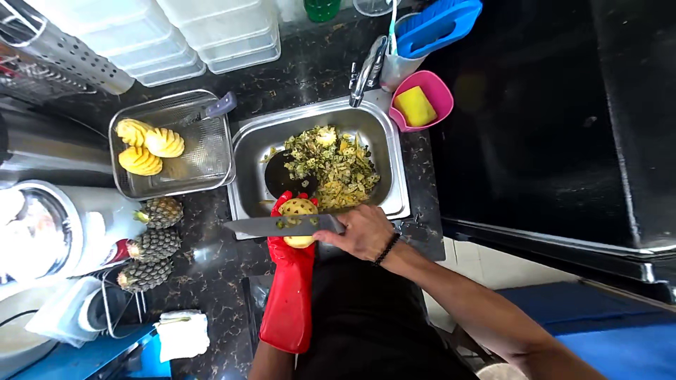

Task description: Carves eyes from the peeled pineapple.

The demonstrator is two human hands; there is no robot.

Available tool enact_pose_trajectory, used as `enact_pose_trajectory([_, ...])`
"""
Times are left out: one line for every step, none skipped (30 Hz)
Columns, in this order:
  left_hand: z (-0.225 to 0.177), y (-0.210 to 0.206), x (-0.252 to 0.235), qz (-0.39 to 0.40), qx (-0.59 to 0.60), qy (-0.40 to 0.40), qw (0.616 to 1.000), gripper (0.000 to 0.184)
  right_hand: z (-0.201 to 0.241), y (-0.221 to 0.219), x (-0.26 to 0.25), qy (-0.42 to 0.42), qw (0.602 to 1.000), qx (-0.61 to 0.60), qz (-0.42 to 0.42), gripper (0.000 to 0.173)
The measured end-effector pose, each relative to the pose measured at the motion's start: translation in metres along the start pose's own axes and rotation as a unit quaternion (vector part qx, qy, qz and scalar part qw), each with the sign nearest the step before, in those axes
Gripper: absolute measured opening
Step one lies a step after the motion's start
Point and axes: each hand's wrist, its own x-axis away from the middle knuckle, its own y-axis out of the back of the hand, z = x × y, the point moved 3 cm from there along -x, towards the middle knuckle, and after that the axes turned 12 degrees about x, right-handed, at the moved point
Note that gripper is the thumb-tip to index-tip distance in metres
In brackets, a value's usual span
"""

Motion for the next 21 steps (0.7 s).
enact_pose_trajectory([0.001, 0.003, -0.005, -0.006, 0.047, 0.001, 0.999, 0.045, -0.007, -0.004, -0.002, -0.008, 1.0, 0.007, -0.01, 0.078])
enact_pose_trajectory([0.0, 0.001, -0.005, -0.026, 0.069, -0.001, 0.997, 0.046, -0.015, -0.008, -0.006, -0.027, 1.0, 0.005, -0.003, 0.077])
enact_pose_trajectory([-0.003, -0.003, -0.002, -0.062, 0.082, -0.009, 0.995, 0.045, -0.027, -0.013, -0.009, -0.055, 0.998, 0.001, 0.016, 0.077])
enact_pose_trajectory([-0.008, -0.013, 0.003, -0.093, 0.076, -0.019, 0.993, 0.042, -0.04, -0.017, -0.013, -0.088, 0.995, 0.0, 0.039, 0.078])
enact_pose_trajectory([-0.01, -0.017, 0.001, -0.108, 0.07, -0.027, 0.991, 0.041, -0.052, -0.02, -0.014, -0.115, 0.992, -0.001, 0.05, 0.08])
enact_pose_trajectory([-0.011, -0.014, -0.005, -0.082, 0.073, -0.019, 0.994, 0.046, -0.061, -0.021, -0.015, -0.129, 0.99, -0.013, 0.047, 0.08])
enact_pose_trajectory([-0.009, -0.007, -0.013, -0.031, 0.091, 0.005, 0.995, 0.054, -0.064, -0.02, -0.014, -0.129, 0.99, -0.038, 0.036, 0.079])
enact_pose_trajectory([-0.008, -0.002, -0.019, 0.018, 0.097, 0.032, 0.995, 0.057, -0.063, -0.021, -0.013, -0.123, 0.99, -0.065, 0.026, 0.077])
enact_pose_trajectory([-0.007, 0.002, -0.021, 0.045, 0.094, 0.053, 0.993, 0.056, -0.06, -0.022, -0.011, -0.113, 0.99, -0.086, 0.017, 0.075])
enact_pose_trajectory([-0.006, 0.003, -0.021, 0.04, 0.083, 0.06, 0.994, 0.052, -0.054, -0.022, -0.011, -0.101, 0.99, -0.096, 0.011, 0.073])
enact_pose_trajectory([-0.003, 0.004, -0.021, 0.016, 0.071, 0.051, 0.996, 0.049, -0.049, -0.021, -0.013, -0.089, 0.991, -0.094, 0.016, 0.073])
enact_pose_trajectory([0.002, 0.005, -0.022, -0.029, 0.064, 0.04, 0.997, 0.046, -0.043, -0.019, -0.015, -0.081, 0.993, -0.081, 0.03, 0.072])
enact_pose_trajectory([0.006, 0.007, -0.024, -0.054, 0.062, 0.036, 0.996, 0.045, -0.036, -0.018, -0.017, -0.077, 0.994, -0.068, 0.047, 0.072])
enact_pose_trajectory([0.008, 0.009, -0.025, -0.062, 0.067, 0.036, 0.995, 0.048, -0.031, -0.018, -0.019, -0.076, 0.994, -0.057, 0.06, 0.072])
enact_pose_trajectory([0.01, 0.009, -0.025, -0.062, 0.059, 0.038, 0.996, 0.051, -0.027, -0.019, -0.02, -0.077, 0.993, -0.049, 0.071, 0.072])
enact_pose_trajectory([0.01, 0.01, -0.026, -0.063, 0.052, 0.046, 0.996, 0.053, -0.024, -0.019, -0.022, -0.08, 0.993, -0.045, 0.078, 0.073])
enact_pose_trajectory([0.011, 0.009, -0.027, -0.07, 0.043, 0.05, 0.995, 0.052, -0.023, -0.019, -0.023, -0.081, 0.993, -0.041, 0.079, 0.074])
enact_pose_trajectory([0.013, 0.009, -0.027, -0.089, 0.038, 0.046, 0.994, 0.049, -0.022, -0.019, -0.023, -0.078, 0.994, -0.033, 0.076, 0.075])
enact_pose_trajectory([0.013, 0.007, -0.025, -0.12, 0.027, 0.035, 0.992, 0.045, -0.021, -0.018, -0.023, -0.073, 0.994, -0.028, 0.074, 0.075])
enact_pose_trajectory([0.012, 0.002, -0.018, -0.151, 0.0, 0.024, 0.988, 0.039, -0.018, -0.016, -0.022, -0.063, 0.995, -0.022, 0.072, 0.075])
enact_pose_trajectory([0.007, -0.011, -0.006, -0.179, -0.035, 0.028, 0.983, 0.037, -0.015, -0.014, -0.021, -0.047, 0.996, -0.013, 0.069, 0.075])
